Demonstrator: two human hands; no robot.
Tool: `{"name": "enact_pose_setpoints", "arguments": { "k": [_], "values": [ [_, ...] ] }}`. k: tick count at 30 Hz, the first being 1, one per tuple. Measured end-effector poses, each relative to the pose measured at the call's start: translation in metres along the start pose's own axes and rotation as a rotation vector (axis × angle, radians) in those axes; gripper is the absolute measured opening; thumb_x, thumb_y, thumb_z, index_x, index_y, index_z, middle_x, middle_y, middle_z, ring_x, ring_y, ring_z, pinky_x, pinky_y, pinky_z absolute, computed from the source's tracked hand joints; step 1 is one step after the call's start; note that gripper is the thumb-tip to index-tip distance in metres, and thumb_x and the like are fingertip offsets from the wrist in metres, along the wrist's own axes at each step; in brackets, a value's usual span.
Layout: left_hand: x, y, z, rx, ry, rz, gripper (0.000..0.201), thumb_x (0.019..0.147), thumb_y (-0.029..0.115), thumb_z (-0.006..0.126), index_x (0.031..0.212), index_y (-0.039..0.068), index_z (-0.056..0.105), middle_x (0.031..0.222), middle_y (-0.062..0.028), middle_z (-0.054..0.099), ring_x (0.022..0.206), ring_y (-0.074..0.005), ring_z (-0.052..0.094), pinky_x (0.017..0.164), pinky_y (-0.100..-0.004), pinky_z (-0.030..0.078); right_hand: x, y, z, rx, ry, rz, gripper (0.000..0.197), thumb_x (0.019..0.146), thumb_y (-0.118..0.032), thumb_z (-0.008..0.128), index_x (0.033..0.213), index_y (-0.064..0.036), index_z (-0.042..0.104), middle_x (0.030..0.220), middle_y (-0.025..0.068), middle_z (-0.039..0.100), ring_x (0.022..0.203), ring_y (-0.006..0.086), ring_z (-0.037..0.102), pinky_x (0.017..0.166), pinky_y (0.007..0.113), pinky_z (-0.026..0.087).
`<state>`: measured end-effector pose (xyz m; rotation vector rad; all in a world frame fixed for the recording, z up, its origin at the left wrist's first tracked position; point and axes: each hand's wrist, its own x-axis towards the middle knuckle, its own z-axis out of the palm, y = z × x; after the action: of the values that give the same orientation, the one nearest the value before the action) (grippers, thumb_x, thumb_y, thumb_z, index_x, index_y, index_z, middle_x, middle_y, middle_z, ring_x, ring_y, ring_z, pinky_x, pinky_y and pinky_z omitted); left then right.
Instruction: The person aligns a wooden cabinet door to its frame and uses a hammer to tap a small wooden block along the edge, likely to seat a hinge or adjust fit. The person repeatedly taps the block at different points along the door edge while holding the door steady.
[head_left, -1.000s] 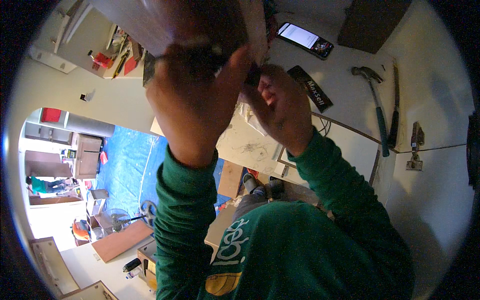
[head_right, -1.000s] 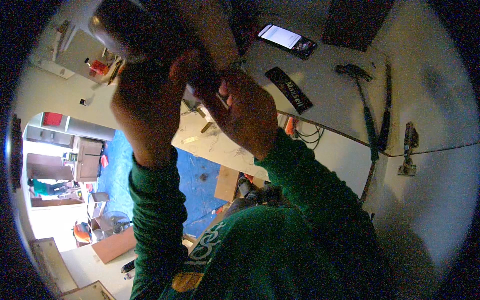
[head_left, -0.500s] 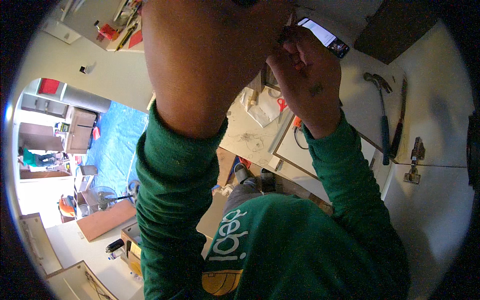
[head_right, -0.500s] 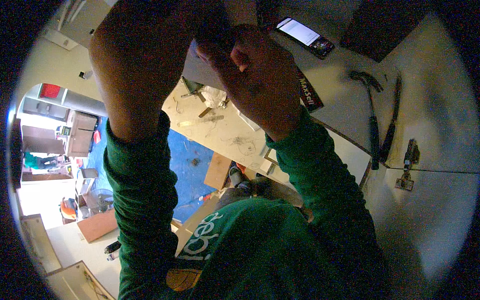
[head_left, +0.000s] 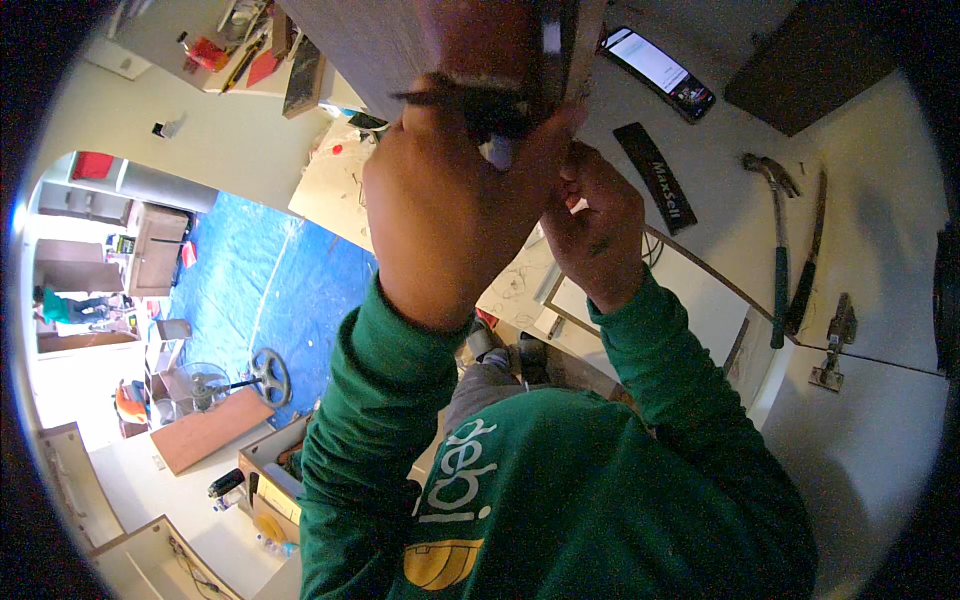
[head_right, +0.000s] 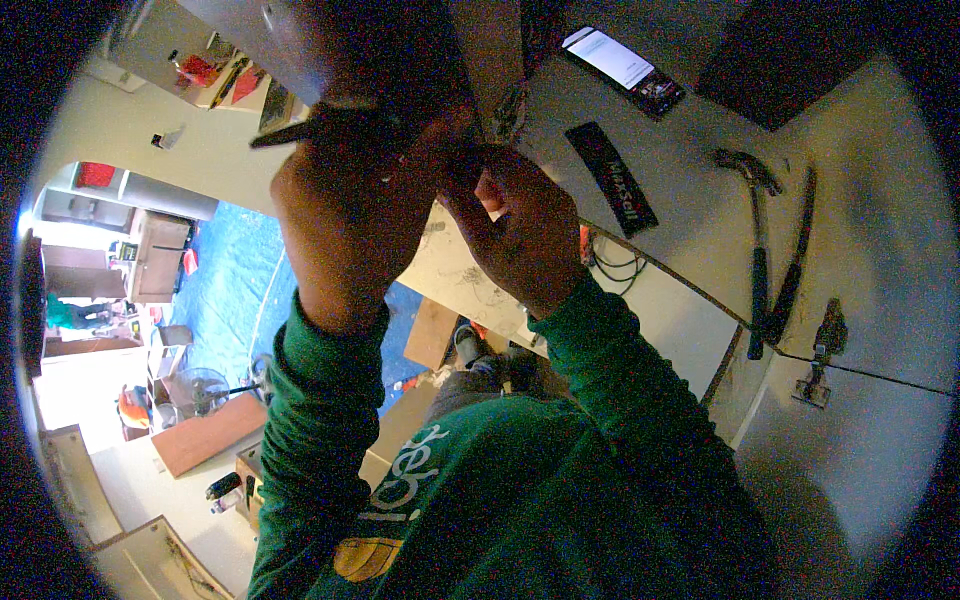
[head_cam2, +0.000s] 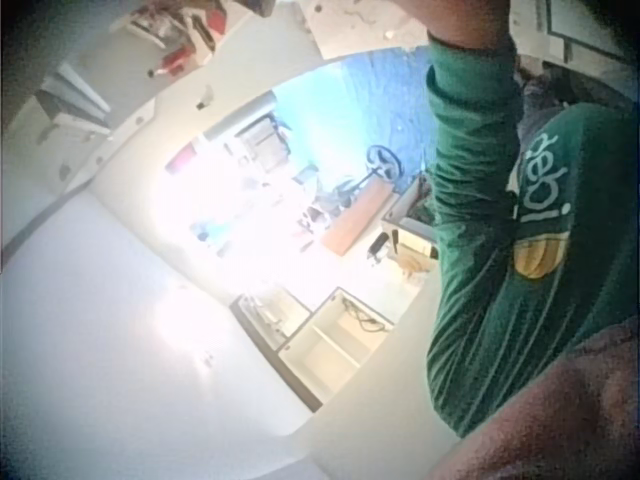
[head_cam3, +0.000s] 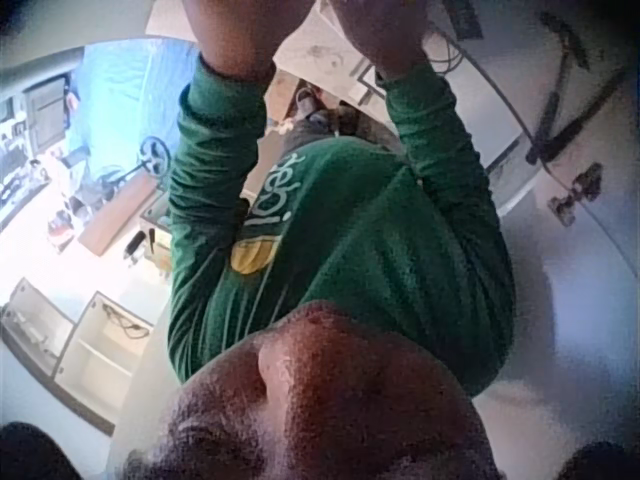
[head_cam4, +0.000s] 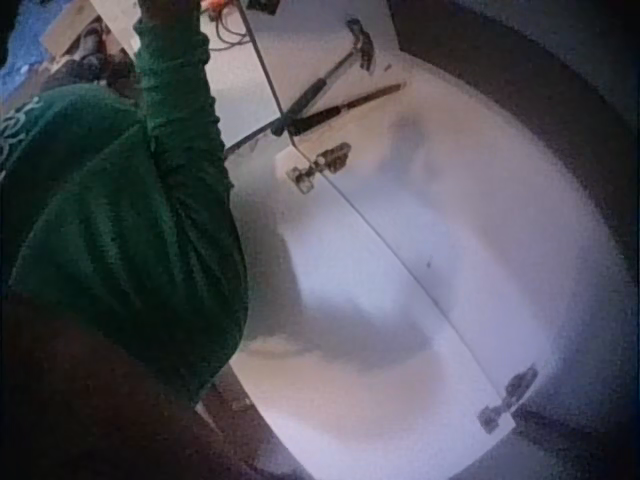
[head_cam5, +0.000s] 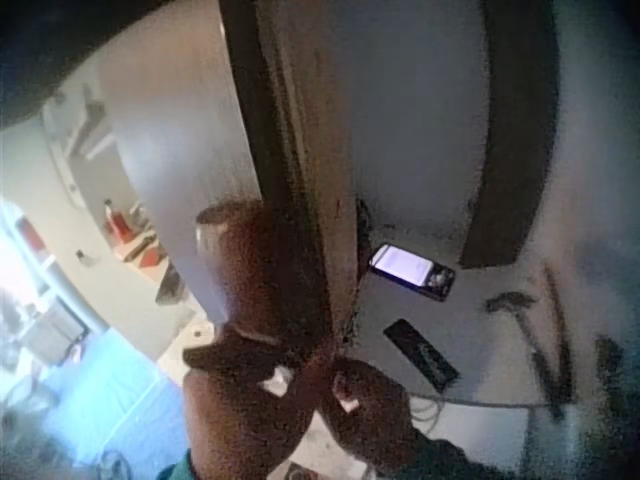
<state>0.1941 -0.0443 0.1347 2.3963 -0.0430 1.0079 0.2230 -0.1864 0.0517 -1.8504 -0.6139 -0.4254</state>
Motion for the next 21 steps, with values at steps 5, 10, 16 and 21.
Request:
{"name": "enact_pose_setpoints", "arguments": {
  "k": [5,10,16,21],
  "values": [
    [-0.022,-0.007,0.014,-0.108,-0.037,-0.089,0.045,0.079,0.042,0.088,0.091,0.003,0.068,0.077,-0.0164,0.073,0.070,-0.0356,0.075,0.061,-0.0447,0.059,-0.018,0.022,0.009,0.000,-0.037,0.016,0.028,0.096,-0.036,0.075,0.097,-0.0092,0.065,0.078,0.0086,0.062,0.068,0.0235,0.062,0.062,0.036,0.052],
    [-0.048,-0.022,0.034,-0.228,-0.104,-0.224,0.046,0.079,0.039,0.089,0.096,0.002,0.067,0.080,-0.0172,0.073,0.070,-0.0350,0.075,0.061,-0.0432,0.058,-0.042,0.048,0.020,-0.038,-0.085,0.075,0.027,0.096,-0.034,0.074,0.100,-0.0080,0.065,0.082,0.0086,0.063,0.070,0.0243,0.065,0.066,0.038,0.055],
    [-0.092,-0.057,0.068,-0.298,-0.172,-0.278,0.046,0.080,0.034,0.089,0.106,0.004,0.064,0.085,-0.0165,0.074,0.075,-0.0370,0.075,0.062,-0.0436,0.058,-0.077,0.088,0.038,-0.043,-0.157,0.204,0.030,0.098,-0.033,0.071,0.111,-0.0066,0.066,0.098,0.0126,0.072,0.089,0.0287,0.074,0.078,0.040,0.060],
    [-0.121,-0.079,0.096,-0.323,-0.106,-0.204,0.044,0.083,0.029,0.085,0.112,0.006,0.062,0.092,-0.0177,0.075,0.080,-0.0387,0.075,0.064,-0.0438,0.059,-0.091,0.117,0.057,-0.033,-0.158,0.263,0.035,0.100,-0.031,0.069,0.123,-0.0052,0.064,0.111,0.0168,0.074,0.099,0.0307,0.075,0.086,0.042,0.060]
  ]
}}
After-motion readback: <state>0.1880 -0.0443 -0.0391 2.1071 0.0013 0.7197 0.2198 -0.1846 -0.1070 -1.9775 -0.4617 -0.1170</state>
